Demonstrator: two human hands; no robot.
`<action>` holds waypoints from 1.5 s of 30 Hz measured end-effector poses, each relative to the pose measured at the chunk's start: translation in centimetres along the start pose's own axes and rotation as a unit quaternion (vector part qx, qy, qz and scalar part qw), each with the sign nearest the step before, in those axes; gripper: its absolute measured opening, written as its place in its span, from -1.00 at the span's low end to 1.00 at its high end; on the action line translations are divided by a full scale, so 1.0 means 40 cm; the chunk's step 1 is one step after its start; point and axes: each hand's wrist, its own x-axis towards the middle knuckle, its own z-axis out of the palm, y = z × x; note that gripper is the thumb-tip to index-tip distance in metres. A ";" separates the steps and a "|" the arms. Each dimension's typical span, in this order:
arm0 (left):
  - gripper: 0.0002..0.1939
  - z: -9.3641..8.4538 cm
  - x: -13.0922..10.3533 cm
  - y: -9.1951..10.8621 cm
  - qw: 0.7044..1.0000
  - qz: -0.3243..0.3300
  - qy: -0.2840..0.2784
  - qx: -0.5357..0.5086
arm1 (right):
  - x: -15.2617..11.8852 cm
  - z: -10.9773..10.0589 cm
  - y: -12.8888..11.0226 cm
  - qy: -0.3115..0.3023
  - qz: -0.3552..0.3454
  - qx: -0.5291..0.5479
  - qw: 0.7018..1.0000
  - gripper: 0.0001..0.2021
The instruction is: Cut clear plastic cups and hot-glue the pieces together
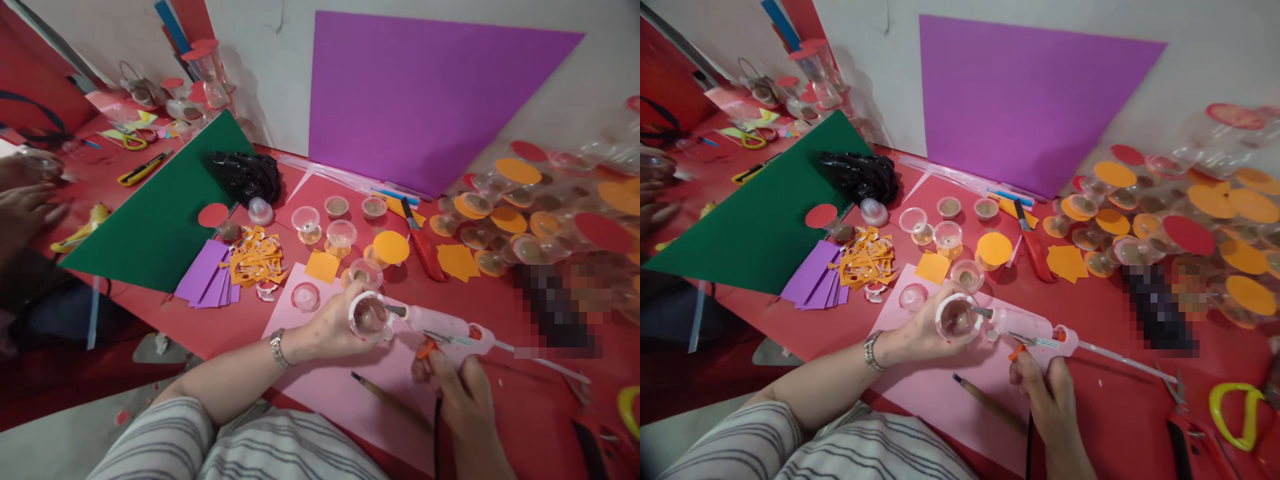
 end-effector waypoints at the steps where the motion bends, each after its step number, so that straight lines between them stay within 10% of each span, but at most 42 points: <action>1: -0.64 -0.001 0.000 0.001 1.000 0.006 -0.006 0.006 | 0.000 0.000 0.000 -0.003 -0.001 -0.004 1.000 -0.59; 17: -0.59 -0.005 0.007 -0.006 0.999 0.010 0.024 -0.030 | -0.002 -0.018 0.007 -0.023 0.000 -0.004 1.000 -0.64; 32: -0.57 -0.024 0.000 0.005 0.994 -0.006 -0.101 -0.043 | 0.011 -0.024 0.036 -0.023 -0.006 0.052 0.998 -0.68; 45: -0.64 -0.012 0.008 -0.010 0.992 -0.001 -0.024 -0.122 | 0.005 -0.019 0.027 -0.017 -0.010 0.054 0.998 -0.63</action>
